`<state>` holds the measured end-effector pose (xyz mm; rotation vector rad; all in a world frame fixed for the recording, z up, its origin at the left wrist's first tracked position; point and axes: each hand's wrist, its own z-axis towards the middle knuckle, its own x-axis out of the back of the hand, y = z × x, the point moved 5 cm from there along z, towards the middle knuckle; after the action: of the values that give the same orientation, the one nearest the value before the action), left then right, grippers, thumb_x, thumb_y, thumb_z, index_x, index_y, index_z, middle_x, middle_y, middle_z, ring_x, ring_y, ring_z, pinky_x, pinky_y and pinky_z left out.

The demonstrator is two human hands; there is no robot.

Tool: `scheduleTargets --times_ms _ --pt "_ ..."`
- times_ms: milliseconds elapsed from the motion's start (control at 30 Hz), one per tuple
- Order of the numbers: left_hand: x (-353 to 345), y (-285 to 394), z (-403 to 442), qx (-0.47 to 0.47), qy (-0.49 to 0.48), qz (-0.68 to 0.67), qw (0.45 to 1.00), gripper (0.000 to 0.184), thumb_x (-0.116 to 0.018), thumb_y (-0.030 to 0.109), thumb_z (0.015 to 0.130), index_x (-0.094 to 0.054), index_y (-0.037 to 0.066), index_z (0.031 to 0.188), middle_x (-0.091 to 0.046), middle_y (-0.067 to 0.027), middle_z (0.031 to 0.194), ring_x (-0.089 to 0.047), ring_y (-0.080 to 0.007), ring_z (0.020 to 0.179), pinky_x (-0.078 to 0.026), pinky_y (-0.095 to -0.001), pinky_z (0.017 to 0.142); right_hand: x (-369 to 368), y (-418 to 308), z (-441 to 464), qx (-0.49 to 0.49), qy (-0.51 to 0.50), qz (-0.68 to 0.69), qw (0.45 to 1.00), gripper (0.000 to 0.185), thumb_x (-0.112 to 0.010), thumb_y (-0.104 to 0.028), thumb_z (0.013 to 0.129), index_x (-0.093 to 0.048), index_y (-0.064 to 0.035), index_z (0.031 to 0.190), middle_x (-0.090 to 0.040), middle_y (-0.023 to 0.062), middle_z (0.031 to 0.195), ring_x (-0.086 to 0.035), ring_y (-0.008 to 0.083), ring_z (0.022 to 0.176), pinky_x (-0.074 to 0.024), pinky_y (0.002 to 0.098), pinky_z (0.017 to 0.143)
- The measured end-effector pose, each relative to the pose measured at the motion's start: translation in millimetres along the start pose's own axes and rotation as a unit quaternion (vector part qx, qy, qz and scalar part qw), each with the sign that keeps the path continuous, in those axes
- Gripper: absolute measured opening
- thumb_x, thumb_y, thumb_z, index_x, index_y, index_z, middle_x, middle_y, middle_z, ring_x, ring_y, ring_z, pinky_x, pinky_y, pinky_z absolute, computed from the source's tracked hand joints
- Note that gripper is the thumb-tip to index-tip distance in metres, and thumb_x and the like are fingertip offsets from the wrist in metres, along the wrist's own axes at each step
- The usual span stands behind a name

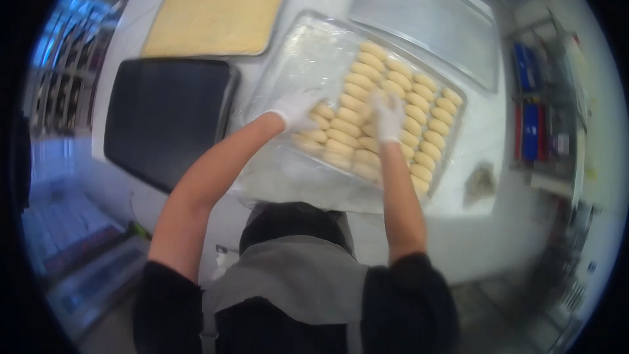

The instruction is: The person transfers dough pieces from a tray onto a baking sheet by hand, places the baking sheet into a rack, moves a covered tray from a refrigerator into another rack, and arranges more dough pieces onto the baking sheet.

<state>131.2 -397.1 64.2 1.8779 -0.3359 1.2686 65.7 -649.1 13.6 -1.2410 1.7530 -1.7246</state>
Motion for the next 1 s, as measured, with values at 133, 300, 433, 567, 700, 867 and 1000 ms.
scheduleTargets --times_ms 133,300,433,567,700,867,1000 --pt "-0.8 9.5 23.9 0.022 -0.188 0.077 0.979 0.054 -0.082 0.044 0.069 -0.073 0.011 0.11 -0.07 -0.016 0.113 -0.067 -0.0314 0.104 -0.054 -0.0425 0.09 58.3 20.0 -50.5 -0.012 -0.023 0.097 0.995 0.032 -0.069 -0.022 0.095 -0.067 0.0041 0.114 -0.067 0.0093 0.112 -0.06 0.0199 0.105 -0.0461 0.0318 0.097" --pt "-5.1 27.8 -3.5 -0.064 -0.145 0.075 0.984 0.047 -0.08 0.044 0.068 -0.075 0.009 0.098 -0.073 -0.0156 0.089 -0.071 -0.033 0.085 -0.057 -0.0425 0.078 69.9 0.4 -102.1 0.142 0.031 -0.162 0.976 0.024 -0.066 -0.017 0.097 -0.067 0.0021 0.11 -0.068 0.0144 0.109 -0.063 0.0261 0.101 -0.0484 0.0354 0.093" --pt "-19.9 50.2 -7.6 -0.094 -0.098 0.011 0.991 0.041 -0.079 0.04 0.069 -0.074 0.007 0.092 -0.071 -0.0164 0.087 -0.07 -0.0335 0.085 -0.056 -0.0434 0.077 77.1 -19.4 -112.0 0.233 0.11 -0.337 0.906 0.025 -0.064 -0.019 0.098 -0.067 0.0015 0.11 -0.068 0.0188 0.11 -0.065 0.0288 0.102 -0.0496 0.0372 0.091" --pt "-17.4 65.8 -31.8 -0.161 -0.022 0.023 0.986 0.033 -0.077 0.033 0.072 -0.071 0.006 0.092 -0.069 -0.0166 0.089 -0.069 -0.0334 0.087 -0.056 -0.0419 0.076 83.1 2.2 -101.8 0.208 0.1 -0.403 0.886 0.032 -0.063 -0.026 0.099 -0.067 0.0028 0.112 -0.068 0.0217 0.11 -0.066 0.0312 0.102 -0.0511 0.0388 0.089" --pt "-12.0 52.8 -86.7 -0.235 0.188 -0.078 0.95 0.03 -0.072 0.025 0.083 -0.064 0.007 0.106 -0.065 -0.0137 0.104 -0.068 -0.0274 0.093 -0.056 -0.037 0.076 100.8 35.1 -103.3 0.05 0.073 -0.419 0.904 0.05 -0.068 -0.041 0.092 -0.066 0.0029 0.115 -0.067 0.0238 0.116 -0.065 0.0356 0.106 -0.0503 0.0419 0.092" --pt "1.5 -32.0 -144.9 0.148 0.253 -0.598 0.746 0.032 -0.067 0.02 0.092 -0.056 0.008 0.119 -0.059 -0.0111 0.115 -0.066 -0.022 0.099 -0.056 -0.0354 0.079 41.5 -26.0 -152.9 0.034 0.1 -0.59 0.8 0.069 -0.075 -0.047 0.085 -0.061 0.0068 0.125 -0.065 0.028 0.123 -0.063 0.0385 0.112 -0.0477 0.0425 0.098" --pt "66.1 -56.7 -226.3 0.086 0.226 -0.892 0.381 0.032 -0.064 0.013 0.095 -0.051 0.009 0.125 -0.056 -0.0104 0.119 -0.065 -0.0228 0.102 -0.057 -0.037 0.083 31.7 -30.2 -142.6 0.102 0.138 -0.439 0.882 0.065 -0.076 -0.036 0.087 -0.057 0.0088 0.131 -0.064 0.0264 0.124 -0.062 0.0364 0.114 -0.0471 0.0416 0.101"
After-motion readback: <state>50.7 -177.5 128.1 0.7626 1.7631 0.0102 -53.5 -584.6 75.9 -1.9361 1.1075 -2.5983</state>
